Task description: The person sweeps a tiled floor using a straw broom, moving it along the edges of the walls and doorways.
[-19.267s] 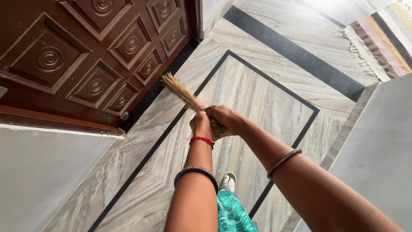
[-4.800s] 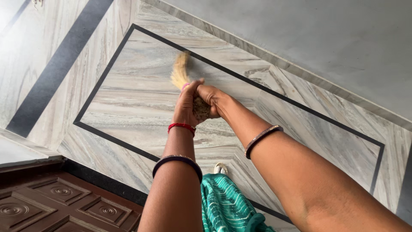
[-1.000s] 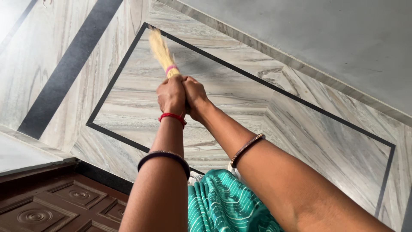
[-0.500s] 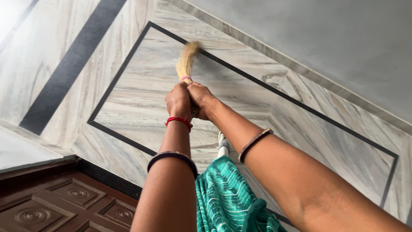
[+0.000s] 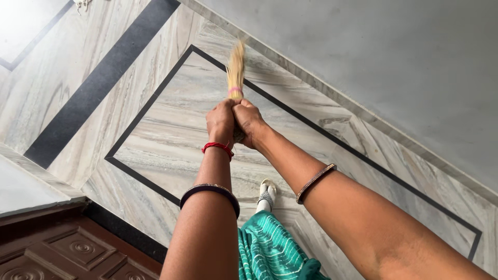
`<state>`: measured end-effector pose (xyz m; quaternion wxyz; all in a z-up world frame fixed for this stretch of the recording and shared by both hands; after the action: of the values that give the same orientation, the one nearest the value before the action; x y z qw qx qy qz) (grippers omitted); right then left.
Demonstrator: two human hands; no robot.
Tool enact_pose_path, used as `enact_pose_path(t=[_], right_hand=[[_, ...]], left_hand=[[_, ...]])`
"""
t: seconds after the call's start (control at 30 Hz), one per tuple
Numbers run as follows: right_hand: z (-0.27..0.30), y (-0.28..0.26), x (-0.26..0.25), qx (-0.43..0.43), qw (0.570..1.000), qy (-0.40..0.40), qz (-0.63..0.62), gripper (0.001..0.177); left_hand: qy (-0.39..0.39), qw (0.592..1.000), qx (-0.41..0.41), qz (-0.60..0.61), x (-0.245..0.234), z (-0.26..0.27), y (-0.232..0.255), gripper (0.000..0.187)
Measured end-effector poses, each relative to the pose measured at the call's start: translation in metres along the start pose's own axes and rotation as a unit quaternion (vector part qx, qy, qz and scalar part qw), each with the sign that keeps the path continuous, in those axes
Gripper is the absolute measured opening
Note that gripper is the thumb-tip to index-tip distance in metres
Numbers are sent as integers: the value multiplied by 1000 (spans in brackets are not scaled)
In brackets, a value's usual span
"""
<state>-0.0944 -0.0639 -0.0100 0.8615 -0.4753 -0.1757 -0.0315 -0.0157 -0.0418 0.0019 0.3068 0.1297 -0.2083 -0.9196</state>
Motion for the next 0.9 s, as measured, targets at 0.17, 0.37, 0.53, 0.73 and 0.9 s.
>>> enact_pose_path(t=[0.17, 0.37, 0.53, 0.73, 0.9], right_hand=[[-11, 11, -7, 125, 989, -74, 26, 21], [-17, -7, -9, 82, 988, -132, 13, 25], [-20, -19, -1, 20, 993, -116, -10, 21], [-31, -7, -1, 67, 995, -54, 42, 26], [-35, 0, -6, 134, 979, -146, 48, 24]], left_hand=[[94, 992, -63, -54, -3, -6, -13, 53], [166, 983, -22, -78, 7, 42, 14, 44], [145, 987, 32, -61, 12, 33, 21, 41], [-26, 999, 17, 42, 14, -56, -2, 46], [90, 995, -37, -6, 8, -44, -15, 48]])
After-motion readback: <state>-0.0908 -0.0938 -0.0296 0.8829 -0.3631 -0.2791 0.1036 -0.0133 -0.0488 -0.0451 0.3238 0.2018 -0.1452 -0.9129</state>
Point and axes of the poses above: each hand's wrist, its own z-axis away from the middle knuckle, its own x-axis out of the palm, y = z × x, the point moved 1 cm from there along -z, towards the middle knuckle, and after that the axes turned 15 degrees about -x, right-handed, at the moved point
